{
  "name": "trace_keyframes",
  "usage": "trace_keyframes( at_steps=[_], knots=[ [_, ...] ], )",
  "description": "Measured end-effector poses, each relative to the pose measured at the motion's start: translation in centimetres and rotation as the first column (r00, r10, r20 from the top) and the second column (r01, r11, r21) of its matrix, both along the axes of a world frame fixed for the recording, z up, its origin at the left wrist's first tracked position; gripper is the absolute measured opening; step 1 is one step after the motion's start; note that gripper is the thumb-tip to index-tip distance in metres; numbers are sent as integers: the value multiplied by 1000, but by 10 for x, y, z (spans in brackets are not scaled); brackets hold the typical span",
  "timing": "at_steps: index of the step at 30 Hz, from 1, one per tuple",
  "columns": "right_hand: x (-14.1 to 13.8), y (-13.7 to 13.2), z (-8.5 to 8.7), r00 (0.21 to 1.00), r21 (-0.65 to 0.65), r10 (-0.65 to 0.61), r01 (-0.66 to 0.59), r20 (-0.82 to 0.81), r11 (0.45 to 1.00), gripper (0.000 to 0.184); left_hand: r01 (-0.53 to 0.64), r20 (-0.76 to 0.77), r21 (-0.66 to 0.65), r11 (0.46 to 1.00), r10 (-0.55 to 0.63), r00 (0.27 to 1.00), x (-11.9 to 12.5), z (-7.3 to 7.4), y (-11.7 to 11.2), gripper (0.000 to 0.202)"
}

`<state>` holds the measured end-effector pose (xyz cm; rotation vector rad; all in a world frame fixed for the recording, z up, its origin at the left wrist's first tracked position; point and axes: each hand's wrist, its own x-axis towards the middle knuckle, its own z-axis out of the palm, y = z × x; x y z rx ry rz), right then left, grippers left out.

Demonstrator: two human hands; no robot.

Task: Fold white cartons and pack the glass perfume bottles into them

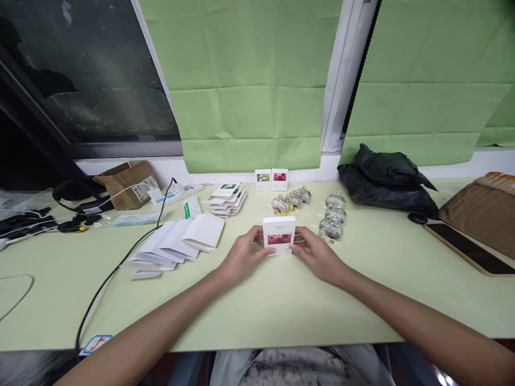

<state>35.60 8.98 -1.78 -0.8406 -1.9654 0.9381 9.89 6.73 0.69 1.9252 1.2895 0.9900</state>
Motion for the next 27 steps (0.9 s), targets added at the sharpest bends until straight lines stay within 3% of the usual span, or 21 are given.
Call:
trace_keyframes(
  at_steps=[14, 22, 27],
  knots=[
    [2, 3, 1, 1000, -48, 20, -20, 14, 999, 35, 28, -38, -18, 999, -28, 999, -2, 1, 3, 43],
    [0, -3, 7, 1000, -72, 10, -9, 16, 997, 28, 86, 71, -82, 993, -80, 994, -3, 0, 5, 37],
    [-2, -7, 6, 982, 77, -178, 173, 60, 982, 20, -78, -79, -55, 995, 73, 994, -2, -3, 2, 49]
  ],
)
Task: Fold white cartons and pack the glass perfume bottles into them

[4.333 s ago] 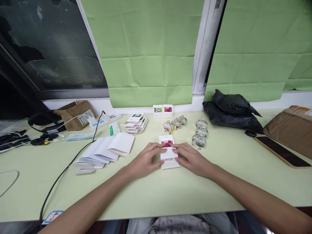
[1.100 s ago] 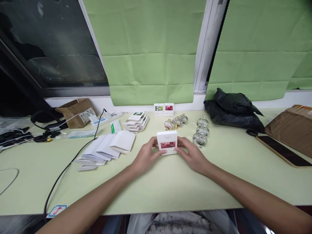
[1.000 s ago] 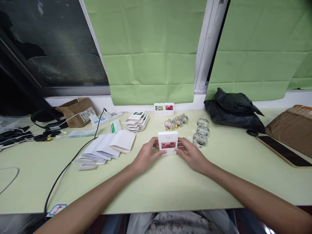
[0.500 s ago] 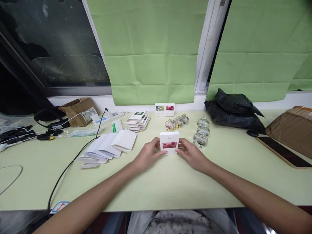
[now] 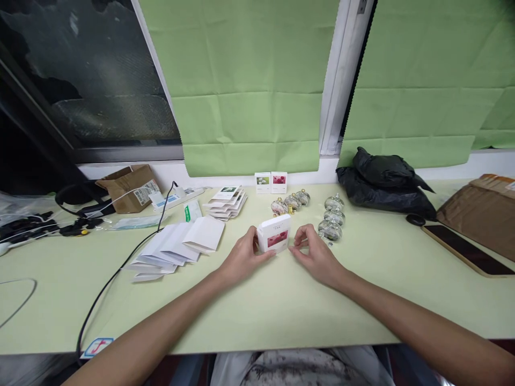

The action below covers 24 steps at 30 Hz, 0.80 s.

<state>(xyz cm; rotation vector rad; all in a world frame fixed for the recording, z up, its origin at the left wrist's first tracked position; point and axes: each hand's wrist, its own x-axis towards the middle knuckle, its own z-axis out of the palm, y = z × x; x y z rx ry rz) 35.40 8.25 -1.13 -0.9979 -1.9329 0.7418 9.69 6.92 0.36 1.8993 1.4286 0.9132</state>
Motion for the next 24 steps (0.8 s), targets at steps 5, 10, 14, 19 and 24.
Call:
trace_keyframes(
  at_steps=[5, 10, 14, 19, 24],
  knots=[
    [-3, -8, 7, 988, 25, 150, -152, 46, 988, 17, 76, -14, 26, 997, -75, 997, 6, 3, -9, 68],
    [-4, -7, 7, 989, -38, 145, -146, -15, 989, 48, 305, -9, 107, 946, -306, 952, 8, 14, -17, 36],
    [-4, -6, 6, 995, -89, 101, -100, 8, 991, 72, 338, -49, 128, 932, -334, 941, 7, 18, -20, 14],
    [-3, -10, 10, 989, -79, 147, -144, 29, 986, 62, 271, -30, 140, 952, -270, 962, 4, 12, -16, 41],
    [-1, -12, 10, 973, -1, 215, -216, 85, 976, 42, 184, -56, 38, 982, -182, 982, -3, 6, -12, 47]
  ],
)
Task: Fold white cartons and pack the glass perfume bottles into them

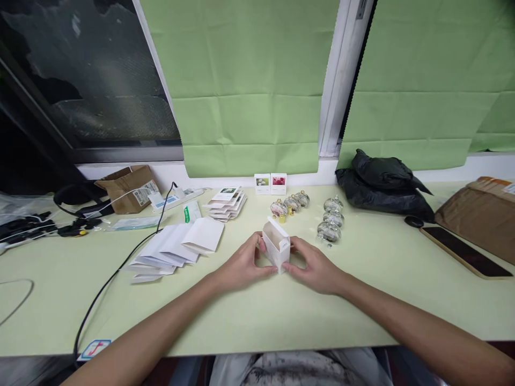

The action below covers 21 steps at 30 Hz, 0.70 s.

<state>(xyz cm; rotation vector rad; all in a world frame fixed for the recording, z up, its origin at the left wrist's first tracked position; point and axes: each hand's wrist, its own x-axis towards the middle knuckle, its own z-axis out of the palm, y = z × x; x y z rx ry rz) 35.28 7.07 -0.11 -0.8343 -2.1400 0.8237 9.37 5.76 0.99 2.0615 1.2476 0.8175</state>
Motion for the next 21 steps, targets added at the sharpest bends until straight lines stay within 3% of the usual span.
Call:
trace_keyframes(
  at_steps=[5, 15, 21],
  knots=[
    [1, 2, -3, 999, 27, -8, 7, 47, 1000, 36, -95, 13, -37, 995, 96, 995, -2, -6, 3, 44],
    [-1, 5, -6, 998, -1, -64, 64, -1, 998, 29, -44, 10, -33, 998, 45, 999, -5, -6, 4, 41],
    [-1, 9, -6, 996, -46, -88, 87, -23, 995, 26, -91, 49, -1, 996, 91, 995, -4, -7, 7, 33]
  ],
)
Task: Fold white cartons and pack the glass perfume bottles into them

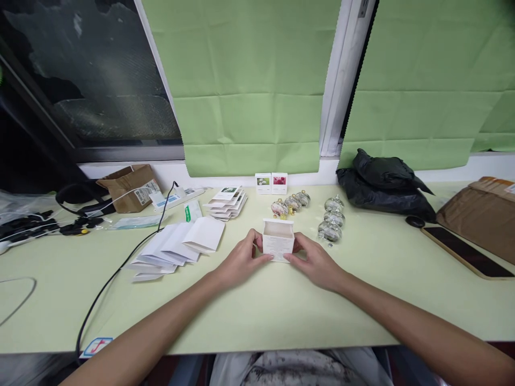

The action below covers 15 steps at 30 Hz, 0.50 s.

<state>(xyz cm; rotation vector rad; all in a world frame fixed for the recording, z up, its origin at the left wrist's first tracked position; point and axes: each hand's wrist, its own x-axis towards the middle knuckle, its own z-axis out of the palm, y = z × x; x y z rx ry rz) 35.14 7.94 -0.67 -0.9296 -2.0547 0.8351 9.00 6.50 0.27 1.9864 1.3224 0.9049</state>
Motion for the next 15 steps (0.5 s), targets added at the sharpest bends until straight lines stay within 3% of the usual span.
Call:
trace_keyframes(
  at_steps=[4, 15],
  knots=[
    [1, 2, -5, 996, 8, -74, 74, 49, 997, 30, -47, 48, 91, 995, 42, 998, 6, 0, -1, 26],
    [-1, 1, -2, 997, 4, -41, 41, 61, 999, 31, 15, 47, 59, 998, -18, 999, 9, 4, -4, 31]
  ],
)
